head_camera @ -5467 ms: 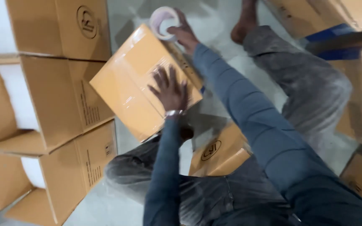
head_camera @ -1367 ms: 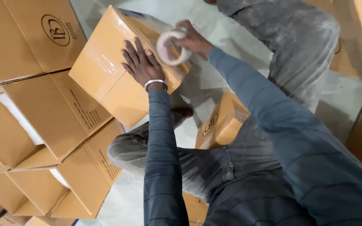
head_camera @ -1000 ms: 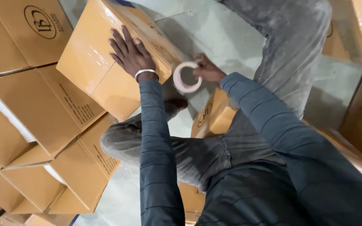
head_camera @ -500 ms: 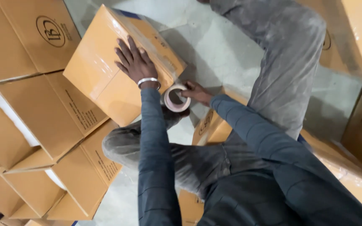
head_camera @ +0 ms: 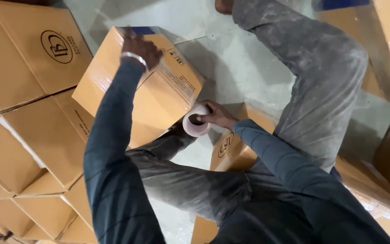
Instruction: Taping and packing cardboard boxes in a warehouse or workshop environment.
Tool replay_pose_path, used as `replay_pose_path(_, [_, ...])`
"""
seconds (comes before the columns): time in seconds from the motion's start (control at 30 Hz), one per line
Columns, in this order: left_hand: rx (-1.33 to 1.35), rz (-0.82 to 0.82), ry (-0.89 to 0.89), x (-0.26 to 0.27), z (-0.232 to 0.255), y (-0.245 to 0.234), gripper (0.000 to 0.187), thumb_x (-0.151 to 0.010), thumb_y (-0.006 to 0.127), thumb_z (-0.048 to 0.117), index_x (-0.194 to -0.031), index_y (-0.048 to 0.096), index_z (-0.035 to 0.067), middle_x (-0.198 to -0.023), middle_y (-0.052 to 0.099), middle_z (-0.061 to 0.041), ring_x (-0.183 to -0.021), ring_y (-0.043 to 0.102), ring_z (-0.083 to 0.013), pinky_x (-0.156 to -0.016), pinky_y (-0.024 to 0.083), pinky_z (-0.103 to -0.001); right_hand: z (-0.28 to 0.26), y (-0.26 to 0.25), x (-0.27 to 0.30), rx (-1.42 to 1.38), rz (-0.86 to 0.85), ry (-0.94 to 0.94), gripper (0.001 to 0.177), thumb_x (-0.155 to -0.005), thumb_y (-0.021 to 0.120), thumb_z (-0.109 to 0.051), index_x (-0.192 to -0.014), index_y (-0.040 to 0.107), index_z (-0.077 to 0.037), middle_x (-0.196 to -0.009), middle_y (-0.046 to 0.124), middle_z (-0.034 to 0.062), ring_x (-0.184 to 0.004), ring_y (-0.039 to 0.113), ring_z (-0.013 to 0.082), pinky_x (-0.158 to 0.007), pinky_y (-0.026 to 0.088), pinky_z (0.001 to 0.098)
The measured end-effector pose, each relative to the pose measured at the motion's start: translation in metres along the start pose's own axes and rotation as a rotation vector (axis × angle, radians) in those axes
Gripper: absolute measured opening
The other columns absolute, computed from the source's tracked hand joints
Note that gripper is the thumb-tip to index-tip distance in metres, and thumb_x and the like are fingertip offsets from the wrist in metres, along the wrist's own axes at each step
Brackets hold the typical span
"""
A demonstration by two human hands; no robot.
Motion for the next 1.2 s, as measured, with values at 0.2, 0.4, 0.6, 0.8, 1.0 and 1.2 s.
replay_pose_path(0.2, [-0.174, 0.025, -0.331, -0.065, -0.06, 0.047, 0.077, -0.103, 0.028, 0.069, -0.153, 0.047, 0.014, -0.163, 0.039, -0.008, -0.154, 0.026, -0.0345, -0.122, -0.005, -0.061, 0.003, -0.002, -0.004, 0.125, 0.066, 0.028, 0.07, -0.08, 0.086, -0.032, -0.138, 0.056, -0.006, -0.13, 0.067, 0.0105, -0.123, 0.063, 0.0219, -0.107, 0.05, 0.0351])
replay_pose_path(0.4, [-0.175, -0.007, -0.262, -0.016, 0.04, 0.04, 0.121, -0.079, 0.038, 0.091, -0.158, 0.028, 0.0, -0.162, 0.025, -0.023, -0.149, 0.019, -0.0416, -0.116, 0.005, -0.057, 0.037, -0.003, -0.015, 0.184, 0.032, -0.043, 0.076, -0.078, 0.089, -0.035, -0.139, 0.056, -0.006, -0.132, 0.068, 0.0117, -0.123, 0.065, 0.0248, -0.107, 0.052, 0.0357])
replay_pose_path(0.6, [0.381, -0.08, 0.391, 0.08, 0.205, 0.053, 0.053, -0.101, 0.05, 0.047, -0.131, 0.071, 0.008, -0.133, 0.067, -0.021, -0.126, 0.06, -0.0423, -0.106, 0.044, -0.06, 0.183, -0.032, -0.036, 0.182, -0.061, -0.098, 0.079, -0.087, 0.082, -0.046, -0.147, 0.048, -0.009, -0.146, 0.056, 0.0075, -0.134, 0.054, 0.0213, -0.114, 0.044, 0.0345])
replay_pose_path(0.8, [1.005, 1.037, -0.278, 0.163, 0.071, 0.108, 0.071, -0.103, 0.063, 0.038, -0.156, 0.035, 0.0, -0.163, 0.041, -0.021, -0.154, 0.038, -0.0393, -0.13, 0.03, -0.051, 0.033, -0.001, -0.002, 0.202, 0.049, 0.002, 0.08, -0.075, 0.088, -0.04, -0.139, 0.056, -0.003, -0.131, 0.068, 0.0136, -0.121, 0.065, 0.0238, -0.105, 0.052, 0.0372])
replay_pose_path(1.0, [0.994, 0.683, -1.384, 0.247, -0.002, 0.28, 0.1, -0.099, 0.058, 0.074, -0.162, 0.026, 0.004, -0.159, 0.039, -0.033, -0.143, 0.043, -0.0447, -0.114, 0.035, -0.05, 0.04, -0.019, -0.02, 0.304, 0.031, -0.016, 0.073, -0.08, 0.087, -0.038, -0.139, 0.061, -0.003, -0.129, 0.071, 0.0131, -0.118, 0.067, 0.0221, -0.104, 0.054, 0.0357])
replay_pose_path(1.2, [1.633, 0.583, -1.408, 0.27, 0.076, 0.234, 0.118, -0.076, 0.049, 0.087, -0.158, 0.028, 0.006, -0.141, 0.06, -0.026, -0.126, 0.064, -0.0415, -0.104, 0.051, -0.047, 0.014, -0.06, -0.049, 0.07, 0.107, -0.135, 0.068, -0.082, 0.085, -0.02, -0.14, 0.055, -0.003, -0.133, 0.066, 0.0106, -0.12, 0.065, 0.0202, -0.103, 0.054, 0.0339])
Point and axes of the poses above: each hand's wrist, its own x-axis away from the middle knuckle, its own y-axis out of the palm, z = x × y, the point moved 5 cm from there along -x, towards the middle knuckle
